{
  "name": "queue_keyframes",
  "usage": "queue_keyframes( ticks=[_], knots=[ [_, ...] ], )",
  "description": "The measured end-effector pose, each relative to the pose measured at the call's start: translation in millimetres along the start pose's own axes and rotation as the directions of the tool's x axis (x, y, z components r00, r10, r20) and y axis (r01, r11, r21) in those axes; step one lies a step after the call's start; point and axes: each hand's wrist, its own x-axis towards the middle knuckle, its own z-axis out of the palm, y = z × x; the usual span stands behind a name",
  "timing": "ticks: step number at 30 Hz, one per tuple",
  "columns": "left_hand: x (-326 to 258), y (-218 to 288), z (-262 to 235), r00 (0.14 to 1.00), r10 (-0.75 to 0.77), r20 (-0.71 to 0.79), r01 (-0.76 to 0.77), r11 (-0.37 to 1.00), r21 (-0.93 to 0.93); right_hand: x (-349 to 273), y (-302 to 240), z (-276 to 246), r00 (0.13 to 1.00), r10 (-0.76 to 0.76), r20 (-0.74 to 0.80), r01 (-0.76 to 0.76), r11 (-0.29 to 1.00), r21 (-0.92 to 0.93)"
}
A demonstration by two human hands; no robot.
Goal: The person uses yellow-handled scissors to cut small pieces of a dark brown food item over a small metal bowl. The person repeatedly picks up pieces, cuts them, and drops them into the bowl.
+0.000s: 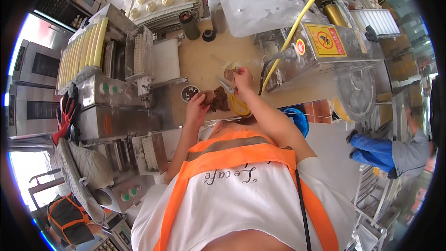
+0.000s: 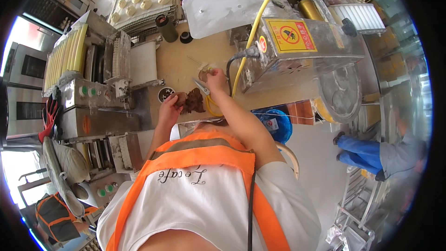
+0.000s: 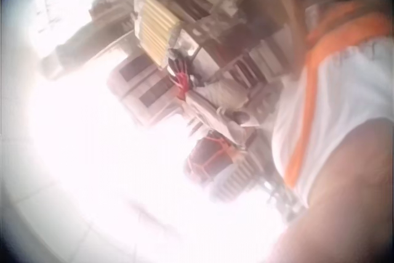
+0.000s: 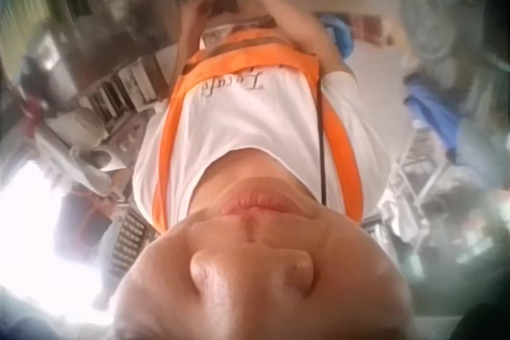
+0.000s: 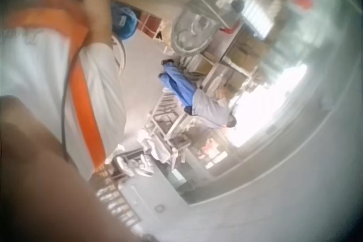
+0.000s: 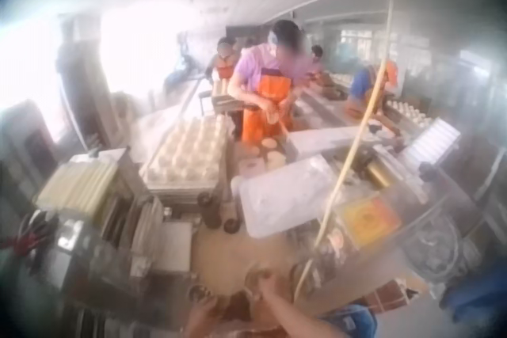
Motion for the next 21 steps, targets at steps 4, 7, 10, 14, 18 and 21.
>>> queue_keyframes(
  ticks=[4, 7, 10, 14, 18, 21],
  knots=[
    [-1.1, 1.0, 1.0, 1.000, -0.007, 0.000, 0.007, 0.999, -0.052, 9.5, 2.0, 6.3, 0.997, 0.040, 0.066, -0.041, 0.999, 0.018],
    [-4.7, 4.2, -0.5, 1.000, -0.004, 0.016, 0.005, 0.995, -0.095, -4.6, -23.4, 21.4, 0.973, 0.108, 0.202, -0.139, 0.979, 0.147],
    [-1.9, 2.1, -1.0, 0.999, 0.013, 0.032, -0.009, 0.995, -0.103, -10.9, -26.4, 16.3, 0.978, 0.016, 0.206, -0.002, 0.998, -0.069],
    [-11.5, 14.5, 5.1, 0.999, 0.036, -0.003, -0.036, 0.994, -0.104, -46.1, -23.1, -30.3, 0.815, -0.257, 0.520, 0.574, 0.484, -0.660],
    [-12.5, 12.6, 0.5, 0.994, 0.103, -0.021, -0.105, 0.993, -0.062, -81.6, -3.3, -58.2, 0.777, -0.191, 0.600, 0.627, 0.156, -0.763],
    [-8.8, 13.9, -1.1, 0.995, 0.071, -0.063, -0.075, 0.995, -0.064, -88.4, -0.7, -63.5, 0.815, -0.122, 0.567, 0.577, 0.064, -0.815]
  ],
)
